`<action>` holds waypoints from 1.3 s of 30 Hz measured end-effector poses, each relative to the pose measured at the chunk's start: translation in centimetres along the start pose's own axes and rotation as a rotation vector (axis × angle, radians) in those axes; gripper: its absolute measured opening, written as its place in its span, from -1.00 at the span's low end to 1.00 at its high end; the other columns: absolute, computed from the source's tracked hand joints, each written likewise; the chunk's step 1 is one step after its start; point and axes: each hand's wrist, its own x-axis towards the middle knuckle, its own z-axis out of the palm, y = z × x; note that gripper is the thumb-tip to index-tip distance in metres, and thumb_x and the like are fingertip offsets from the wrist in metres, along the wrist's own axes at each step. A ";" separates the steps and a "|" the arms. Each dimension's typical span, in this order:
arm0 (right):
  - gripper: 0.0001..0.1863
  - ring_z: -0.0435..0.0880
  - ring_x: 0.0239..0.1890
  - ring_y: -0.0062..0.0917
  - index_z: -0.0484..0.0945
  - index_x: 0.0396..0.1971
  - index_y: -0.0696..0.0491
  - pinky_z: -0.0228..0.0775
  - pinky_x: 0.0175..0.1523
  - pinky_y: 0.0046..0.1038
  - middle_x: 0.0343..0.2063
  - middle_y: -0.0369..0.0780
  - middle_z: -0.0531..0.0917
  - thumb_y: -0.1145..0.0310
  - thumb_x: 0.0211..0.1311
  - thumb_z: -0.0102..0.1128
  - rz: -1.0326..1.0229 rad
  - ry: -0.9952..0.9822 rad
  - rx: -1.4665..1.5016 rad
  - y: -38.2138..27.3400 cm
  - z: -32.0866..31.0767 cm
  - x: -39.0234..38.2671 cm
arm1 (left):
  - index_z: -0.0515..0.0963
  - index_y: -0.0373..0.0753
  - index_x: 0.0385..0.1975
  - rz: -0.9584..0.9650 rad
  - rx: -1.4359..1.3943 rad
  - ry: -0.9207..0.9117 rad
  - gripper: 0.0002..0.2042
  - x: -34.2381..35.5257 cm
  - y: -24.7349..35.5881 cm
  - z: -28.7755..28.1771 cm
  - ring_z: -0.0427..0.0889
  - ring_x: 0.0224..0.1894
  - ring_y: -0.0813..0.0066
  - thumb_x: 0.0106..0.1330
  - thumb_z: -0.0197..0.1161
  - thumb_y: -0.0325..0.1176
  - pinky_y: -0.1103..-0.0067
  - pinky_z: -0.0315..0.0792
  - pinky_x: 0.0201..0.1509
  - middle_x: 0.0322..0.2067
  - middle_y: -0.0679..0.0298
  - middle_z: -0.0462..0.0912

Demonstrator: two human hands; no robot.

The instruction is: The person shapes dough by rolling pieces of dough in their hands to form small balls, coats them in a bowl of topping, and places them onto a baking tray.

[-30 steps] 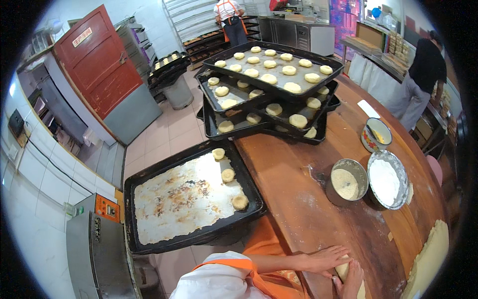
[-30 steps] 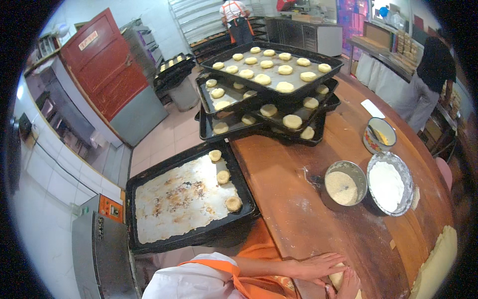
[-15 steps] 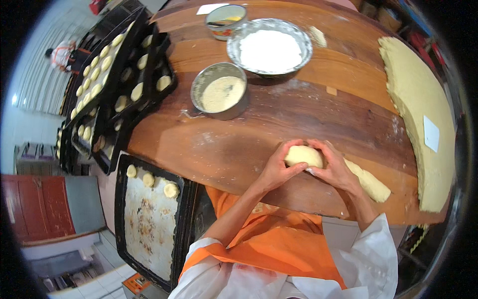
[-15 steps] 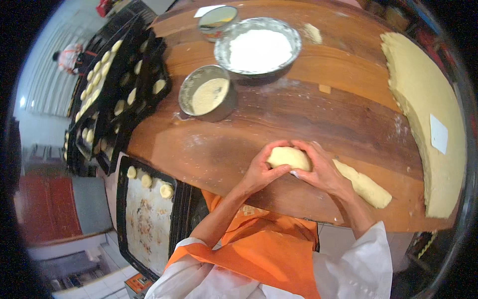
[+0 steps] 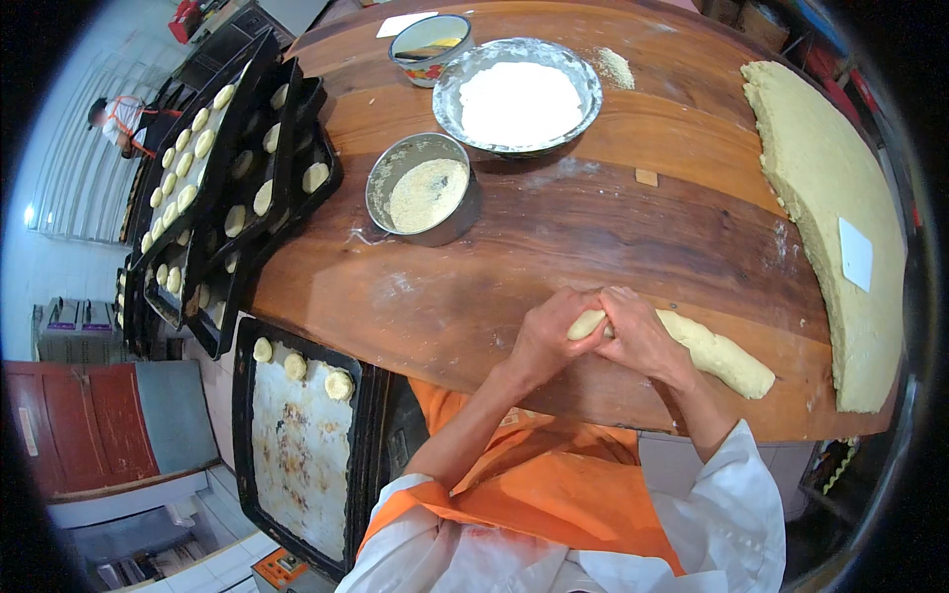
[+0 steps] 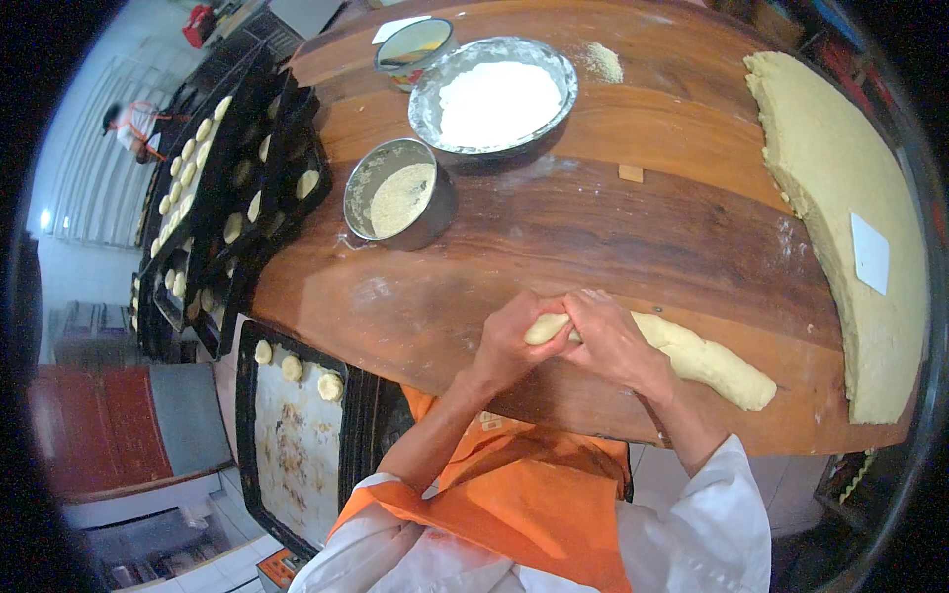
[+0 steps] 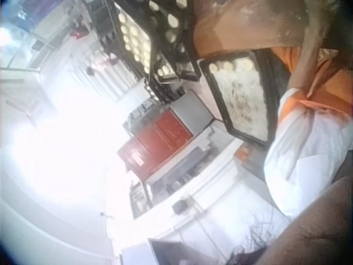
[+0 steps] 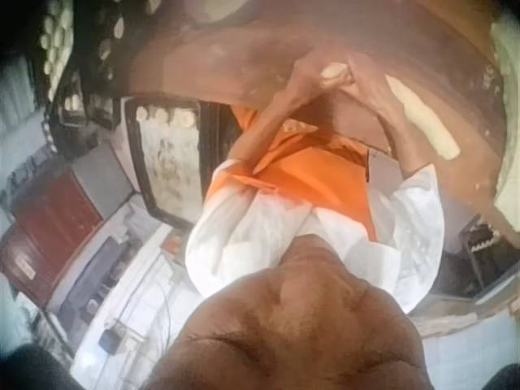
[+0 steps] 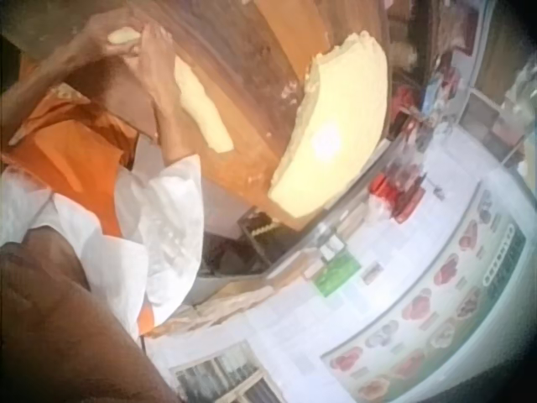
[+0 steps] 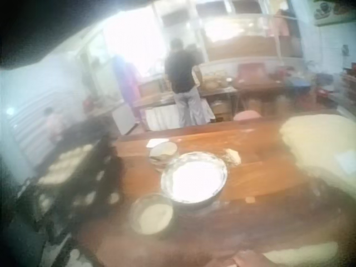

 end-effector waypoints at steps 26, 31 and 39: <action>-0.42 -0.11 0.32 -0.42 -0.06 0.23 0.17 -0.32 0.34 -0.39 0.27 -0.12 -0.04 0.11 0.33 -0.42 -0.374 0.564 0.748 -7.2 7.0 4.9 | -0.02 -0.35 0.21 -0.271 -0.847 0.397 -0.31 -2.5 3.7 -2.7 0.04 0.26 0.37 0.27 -0.17 0.08 0.48 -0.07 0.30 0.24 0.16 0.02; -0.48 0.09 0.26 -0.38 0.06 0.18 0.18 -0.15 0.32 -0.40 0.22 -0.10 0.11 0.16 0.35 -0.39 -0.170 0.526 1.050 -7.9 8.2 4.1 | 0.09 -0.34 0.16 -0.322 -0.732 0.363 -0.53 -1.7 2.8 -3.9 0.08 0.24 0.28 0.28 -0.09 -0.31 0.44 -0.03 0.27 0.20 0.08 0.09; -0.38 0.04 0.28 -0.37 0.00 0.21 0.16 -0.22 0.33 -0.35 0.22 -0.11 0.10 -0.01 0.33 -0.54 -0.224 0.403 1.355 -8.4 6.1 5.6 | 0.26 -0.30 0.06 0.000 0.087 0.093 -0.55 -3.0 1.6 -6.2 0.26 0.12 0.16 0.17 0.14 -0.32 0.37 0.15 0.17 0.06 0.05 0.27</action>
